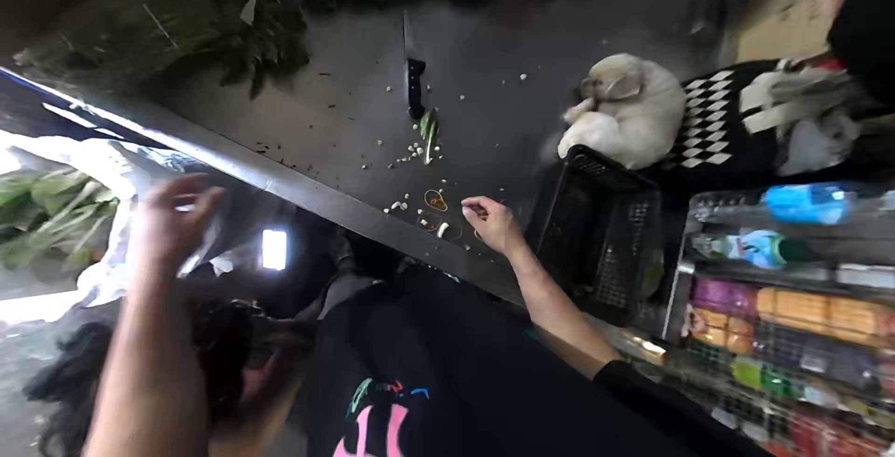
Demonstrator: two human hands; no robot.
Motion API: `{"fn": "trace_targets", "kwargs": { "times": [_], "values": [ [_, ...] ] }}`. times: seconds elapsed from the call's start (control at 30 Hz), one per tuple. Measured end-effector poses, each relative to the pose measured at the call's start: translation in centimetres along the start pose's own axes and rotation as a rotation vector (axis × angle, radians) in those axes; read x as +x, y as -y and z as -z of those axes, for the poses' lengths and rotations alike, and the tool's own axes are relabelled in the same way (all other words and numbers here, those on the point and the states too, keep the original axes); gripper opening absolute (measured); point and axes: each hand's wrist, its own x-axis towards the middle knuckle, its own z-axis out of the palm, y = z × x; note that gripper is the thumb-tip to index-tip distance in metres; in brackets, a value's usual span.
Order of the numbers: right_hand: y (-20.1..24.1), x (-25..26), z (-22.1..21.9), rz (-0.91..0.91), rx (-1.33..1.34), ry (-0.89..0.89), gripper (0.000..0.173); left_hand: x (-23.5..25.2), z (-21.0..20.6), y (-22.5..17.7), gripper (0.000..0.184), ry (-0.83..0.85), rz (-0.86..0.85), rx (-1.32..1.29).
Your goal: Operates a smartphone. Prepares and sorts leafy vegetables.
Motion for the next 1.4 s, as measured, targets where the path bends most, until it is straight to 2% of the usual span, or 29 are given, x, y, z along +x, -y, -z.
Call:
{"fn": "trace_targets", "kwargs": {
  "times": [0.13, 0.27, 0.37, 0.43, 0.53, 0.57, 0.63, 0.73, 0.8, 0.87, 0.93, 1.0, 1.1, 1.17, 1.23, 1.33, 1.4],
  "values": [
    [-1.6, 0.7, -1.3, -0.009, 0.042, -0.086, 0.031, -0.8, -10.3, -6.0, 0.044, 0.222, -0.173, 0.004],
    [-2.6, 1.2, -2.2, -0.015, -0.041, -0.03, 0.031, 1.9, -18.3, -9.4, 0.045, 0.203, -0.262, 0.097],
    [-3.2, 0.5, -2.6, 0.043, -0.103, -0.032, 0.029, 3.7, -21.0, -11.8, 0.048, 0.289, -0.271, 0.137],
    [-4.4, -0.2, -3.8, 0.068, -0.13, -0.07, 0.029, 3.6, -22.4, -13.5, 0.038, 0.354, -0.392, 0.151],
    [-6.1, -0.9, -6.3, 0.061, -0.119, -0.226, 0.021, 2.7, -25.9, -15.7, 0.023, 0.535, -0.664, 0.181],
    [-6.3, -0.9, -7.0, 0.081, -0.122, -0.28, 0.017, 2.3, -27.3, -16.1, 0.021, 0.591, -0.72, 0.22],
    [-6.4, -0.6, -7.5, 0.084, -0.16, -0.297, 0.015, 1.7, -29.5, -16.9, 0.023, 0.63, -0.721, 0.326],
    [-5.9, -0.9, -6.5, -0.018, -0.097, -0.275, 0.019, 1.3, -30.5, -17.0, 0.022, 0.56, -0.687, 0.352],
    [-5.1, -1.9, -4.6, -0.183, 0.124, -0.284, 0.023, 1.2, -30.6, -16.8, 0.02, 0.529, -0.697, 0.33],
    [-5.2, -2.7, -3.2, -0.295, 0.419, -0.369, 0.029, 1.1, -30.6, -16.6, 0.023, 0.521, -0.712, 0.347],
    [-5.5, -2.9, -2.4, -0.339, 0.758, -0.47, 0.031, 0.8, -30.6, -16.7, 0.031, 0.544, -0.716, 0.396],
    [-6.0, -2.4, -1.6, -0.338, 0.902, -0.533, 0.027, 0.8, -30.8, -16.9, 0.034, 0.566, -0.724, 0.46],
    [-6.8, -0.9, -0.1, -0.322, 0.714, -0.565, 0.028, 1.2, -30.6, -17.5, 0.038, 0.621, -0.683, 0.504],
    [-7.1, -0.2, 1.1, -0.343, 0.384, -0.513, 0.035, 1.1, -29.9, -17.9, 0.038, 0.631, -0.637, 0.504],
    [-7.4, 0.4, 1.7, -0.319, 0.108, -0.408, 0.04, 0.6, -29.3, -17.9, 0.035, 0.57, -0.618, 0.454],
    [-7.4, 0.6, 1.6, -0.273, -0.112, -0.244, 0.029, -0.5, -29.3, -17.4, 0.028, 0.486, -0.61, 0.454],
    [-7.1, 0.5, 2.0, -0.244, -0.162, -0.203, 0.026, -1.1, -29.3, -17.6, 0.021, 0.469, -0.61, 0.475]
  ]
}}
